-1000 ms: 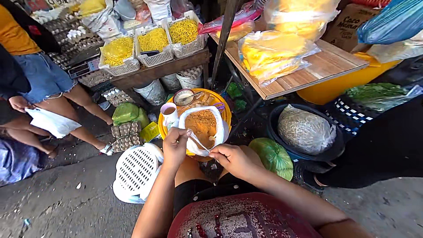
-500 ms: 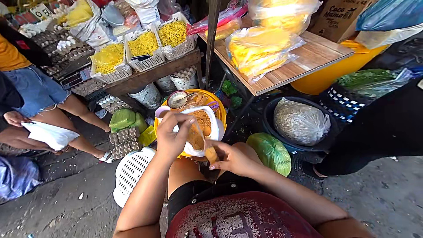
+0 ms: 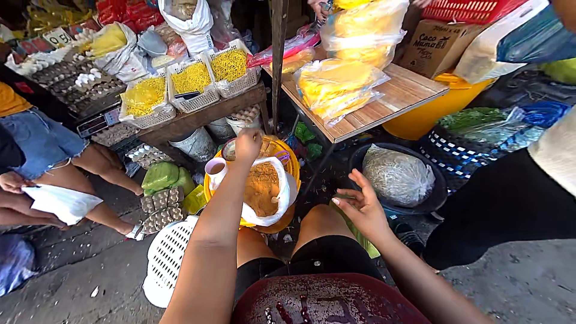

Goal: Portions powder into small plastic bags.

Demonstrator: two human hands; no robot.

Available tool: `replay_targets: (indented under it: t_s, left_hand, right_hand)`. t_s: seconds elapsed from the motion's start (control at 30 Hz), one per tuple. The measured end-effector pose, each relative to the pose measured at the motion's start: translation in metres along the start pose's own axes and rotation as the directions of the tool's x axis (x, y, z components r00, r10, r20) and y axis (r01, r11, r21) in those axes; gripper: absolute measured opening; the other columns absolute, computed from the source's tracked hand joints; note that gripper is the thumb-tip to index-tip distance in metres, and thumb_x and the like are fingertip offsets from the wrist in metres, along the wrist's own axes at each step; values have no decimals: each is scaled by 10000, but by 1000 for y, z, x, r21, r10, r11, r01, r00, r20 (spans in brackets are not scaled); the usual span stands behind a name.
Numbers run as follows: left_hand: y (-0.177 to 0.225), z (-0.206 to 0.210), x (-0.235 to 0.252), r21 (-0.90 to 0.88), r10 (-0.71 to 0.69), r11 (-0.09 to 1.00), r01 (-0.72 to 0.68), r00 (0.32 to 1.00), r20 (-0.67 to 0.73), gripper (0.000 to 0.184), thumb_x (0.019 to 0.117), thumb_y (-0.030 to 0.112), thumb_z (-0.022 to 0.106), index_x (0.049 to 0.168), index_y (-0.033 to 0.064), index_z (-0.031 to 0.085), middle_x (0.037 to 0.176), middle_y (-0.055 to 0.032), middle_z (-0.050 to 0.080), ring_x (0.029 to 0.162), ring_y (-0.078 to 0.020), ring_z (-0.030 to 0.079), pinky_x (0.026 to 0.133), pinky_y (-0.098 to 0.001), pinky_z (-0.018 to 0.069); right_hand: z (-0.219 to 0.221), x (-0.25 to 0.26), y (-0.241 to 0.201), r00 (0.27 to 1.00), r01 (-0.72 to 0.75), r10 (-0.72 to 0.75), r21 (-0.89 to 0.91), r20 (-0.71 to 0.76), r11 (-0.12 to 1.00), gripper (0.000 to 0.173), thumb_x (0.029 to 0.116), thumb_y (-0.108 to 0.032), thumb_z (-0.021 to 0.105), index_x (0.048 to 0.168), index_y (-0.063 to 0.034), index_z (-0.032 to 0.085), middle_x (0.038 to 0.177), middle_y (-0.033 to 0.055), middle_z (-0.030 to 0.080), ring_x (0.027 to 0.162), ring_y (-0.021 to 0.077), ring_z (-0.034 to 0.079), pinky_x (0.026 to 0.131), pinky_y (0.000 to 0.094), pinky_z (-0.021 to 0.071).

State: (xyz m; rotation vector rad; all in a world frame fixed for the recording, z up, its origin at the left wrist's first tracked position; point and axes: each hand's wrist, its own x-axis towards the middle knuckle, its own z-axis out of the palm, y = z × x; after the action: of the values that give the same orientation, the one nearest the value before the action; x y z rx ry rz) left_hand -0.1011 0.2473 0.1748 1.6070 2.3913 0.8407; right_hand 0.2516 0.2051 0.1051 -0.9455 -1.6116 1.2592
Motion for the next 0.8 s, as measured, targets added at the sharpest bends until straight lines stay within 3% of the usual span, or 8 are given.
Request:
replay_targets:
  t_s: [0.13, 0.23, 0.33, 0.43, 0.53, 0.6, 0.67, 0.8]
  left_hand:
    - [-42, 40, -18, 206, -170, 971, 124, 959, 225, 265, 1023, 203, 576, 1189, 81, 743, 1357, -212, 619, 1350, -409, 503, 1120, -637, 368]
    - [-56, 39, -29, 230, -290, 943, 239, 931, 222, 267, 1024, 219, 576, 1207, 118, 742, 1374, -191, 614, 1373, -404, 482, 1117, -642, 362]
    - [-77, 29, -31, 136, -282, 957, 257, 934, 218, 341, 1019, 265, 606, 1314, 117, 691, 1442, -230, 554, 1401, -432, 447, 1129, -662, 344]
    - [-92, -5, -47, 4, -254, 966, 259, 945, 204, 355, 1040, 177, 557, 1350, 26, 642, 1401, -240, 587, 1337, -383, 546, 1140, -565, 410]
    - [-113, -38, -80, -113, -279, 943, 312, 931, 237, 264, 1034, 143, 586, 1188, -45, 688, 1163, -229, 698, 1104, -339, 673, 1020, -531, 503]
    - [-137, -43, -105, -115, -358, 909, 401, 892, 277, 240, 1003, 144, 638, 1107, -65, 693, 1040, -233, 702, 963, -338, 683, 923, -544, 531]
    - [-162, -34, -125, -57, -499, 844, 534, 819, 284, 278, 1002, 204, 657, 1103, -53, 690, 1033, -242, 691, 944, -360, 669, 899, -569, 521]
    - [-181, -2, -144, -9, -710, 689, 724, 678, 188, 387, 1006, 308, 631, 1213, -15, 684, 1215, -271, 673, 1187, -433, 630, 1026, -638, 467]
  right_hand:
    - [-3, -8, 7, 998, 1, 0, -15, 62, 1000, 793, 879, -210, 754, 1535, 17, 374, 1501, 222, 455, 1037, 160, 697, 796, 262, 614]
    - [-3, -9, 8, 996, -3, 7, -50, 91, 999, 719, 899, -201, 726, 1510, 15, 413, 1458, 205, 504, 1003, 130, 694, 794, 241, 601]
    - [-1, -5, 8, 993, 19, -10, -76, 116, 997, 681, 917, -181, 707, 1496, 35, 422, 1435, 209, 528, 955, 105, 688, 774, 228, 587]
    - [3, -3, 4, 990, 40, -29, -81, 136, 996, 660, 940, -191, 671, 1490, 63, 410, 1423, 223, 531, 967, 94, 680, 786, 221, 582]
    - [3, 0, 4, 989, 38, -28, -68, 143, 997, 638, 959, -193, 640, 1486, 77, 402, 1419, 230, 527, 970, 75, 673, 798, 206, 571]
    - [5, 2, 5, 988, 17, -5, -72, 154, 997, 633, 961, -193, 630, 1490, 68, 401, 1417, 223, 527, 964, 64, 670, 801, 199, 566]
    - [9, 4, 5, 985, 2, 12, -85, 172, 996, 632, 960, -193, 620, 1493, 64, 401, 1414, 221, 528, 956, 65, 667, 795, 197, 560]
    - [23, 8, -3, 972, 43, -21, -91, 233, 995, 629, 958, -194, 629, 1483, 74, 407, 1404, 208, 546, 937, 47, 666, 785, 184, 558]
